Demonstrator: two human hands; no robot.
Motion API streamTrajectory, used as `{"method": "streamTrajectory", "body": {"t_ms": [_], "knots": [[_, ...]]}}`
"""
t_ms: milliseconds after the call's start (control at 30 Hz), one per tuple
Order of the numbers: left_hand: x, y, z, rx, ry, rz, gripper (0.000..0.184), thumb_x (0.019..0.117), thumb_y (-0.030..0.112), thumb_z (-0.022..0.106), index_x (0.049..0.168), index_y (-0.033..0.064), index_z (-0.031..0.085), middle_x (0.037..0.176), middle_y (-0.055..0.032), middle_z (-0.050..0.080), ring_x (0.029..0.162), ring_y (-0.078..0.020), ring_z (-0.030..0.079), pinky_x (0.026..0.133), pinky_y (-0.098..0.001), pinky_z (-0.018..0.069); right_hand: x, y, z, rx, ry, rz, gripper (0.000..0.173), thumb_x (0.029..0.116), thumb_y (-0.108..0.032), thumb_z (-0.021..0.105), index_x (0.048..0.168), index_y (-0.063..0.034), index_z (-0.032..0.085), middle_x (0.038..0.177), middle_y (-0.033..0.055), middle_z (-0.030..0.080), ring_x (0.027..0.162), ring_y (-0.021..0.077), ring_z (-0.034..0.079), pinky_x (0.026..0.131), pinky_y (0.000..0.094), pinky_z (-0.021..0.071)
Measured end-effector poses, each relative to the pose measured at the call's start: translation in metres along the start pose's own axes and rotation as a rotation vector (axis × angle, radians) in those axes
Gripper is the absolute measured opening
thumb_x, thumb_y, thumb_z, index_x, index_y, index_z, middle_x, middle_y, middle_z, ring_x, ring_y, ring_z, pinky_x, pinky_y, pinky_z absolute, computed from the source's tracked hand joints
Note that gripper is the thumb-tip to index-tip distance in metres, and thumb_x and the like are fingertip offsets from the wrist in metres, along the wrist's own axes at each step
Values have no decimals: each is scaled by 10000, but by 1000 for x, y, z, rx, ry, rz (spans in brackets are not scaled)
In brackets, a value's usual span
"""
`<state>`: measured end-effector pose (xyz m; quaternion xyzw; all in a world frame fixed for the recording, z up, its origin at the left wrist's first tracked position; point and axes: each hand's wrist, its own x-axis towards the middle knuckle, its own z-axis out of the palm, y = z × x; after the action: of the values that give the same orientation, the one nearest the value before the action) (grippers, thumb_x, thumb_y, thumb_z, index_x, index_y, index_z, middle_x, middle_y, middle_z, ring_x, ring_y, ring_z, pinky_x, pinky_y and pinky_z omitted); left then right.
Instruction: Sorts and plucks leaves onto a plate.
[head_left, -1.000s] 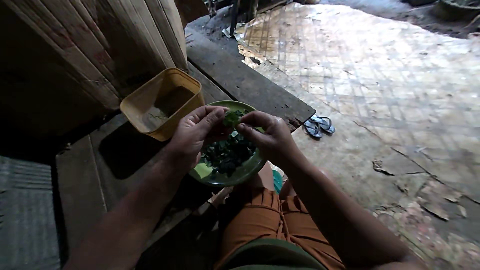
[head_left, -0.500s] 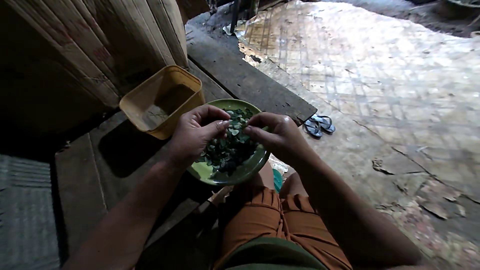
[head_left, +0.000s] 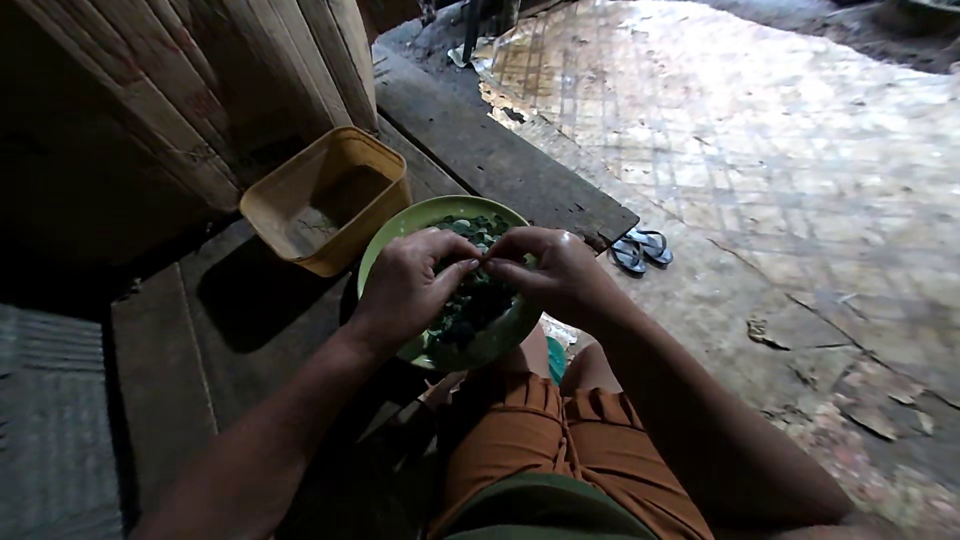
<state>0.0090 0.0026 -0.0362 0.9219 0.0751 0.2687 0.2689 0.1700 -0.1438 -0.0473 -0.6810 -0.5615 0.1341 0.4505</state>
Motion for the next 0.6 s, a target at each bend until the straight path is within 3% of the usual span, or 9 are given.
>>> {"method": "streamTrajectory", "body": {"t_ms": [167, 333, 400, 500, 533, 600], "knots": [[0, -3, -3, 39, 30, 7, 121, 969, 196, 689, 1022, 122, 769, 966, 19, 741, 932, -66, 680, 897, -349, 522, 5, 2, 4, -14, -3, -59, 147, 1008, -238, 639, 1024, -126, 733, 914, -47, 717, 842, 18, 671, 782, 249, 564], [6, -6, -20, 133, 124, 22, 151, 974, 200, 692, 1013, 81, 777, 951, -29, 751, 906, -96, 690, 885, -351, 529, 6, 4, 2, -54, 34, -65, 156, 1014, -226, 626, 1020, -109, 730, 912, -20, 712, 840, 44, 672, 779, 273, 565], [10, -10, -34, 167, 179, -23, 171, 988, 203, 677, 1042, 69, 768, 986, -48, 742, 936, -90, 690, 887, -298, 550, 5, 5, 2, -57, 49, -19, 159, 1019, -227, 624, 1014, -106, 728, 896, -12, 703, 807, 58, 662, 749, 289, 558], [16, -23, -54, 271, 283, -81, 216, 1018, 219, 637, 1089, 51, 753, 1045, -95, 735, 985, -114, 687, 923, -287, 536, 4, 8, 6, -151, 40, -57, 179, 1009, -236, 624, 1000, -109, 749, 906, 3, 715, 854, 122, 673, 862, 429, 530], [17, -30, -60, 326, 308, -108, 230, 1029, 226, 616, 1106, 55, 749, 1066, -107, 732, 1008, -137, 684, 935, -305, 527, 4, 8, 9, -173, 25, -72, 178, 1002, -231, 630, 1002, -106, 757, 913, 11, 718, 885, 148, 675, 924, 492, 496], [16, -47, -70, 441, 324, -164, 272, 1054, 222, 559, 1158, 45, 738, 1126, -154, 730, 1076, -234, 690, 978, -401, 516, 2, 7, 12, -223, -11, -93, 183, 1000, -239, 632, 1029, -128, 774, 941, 7, 718, 940, 168, 667, 971, 527, 450]]}}
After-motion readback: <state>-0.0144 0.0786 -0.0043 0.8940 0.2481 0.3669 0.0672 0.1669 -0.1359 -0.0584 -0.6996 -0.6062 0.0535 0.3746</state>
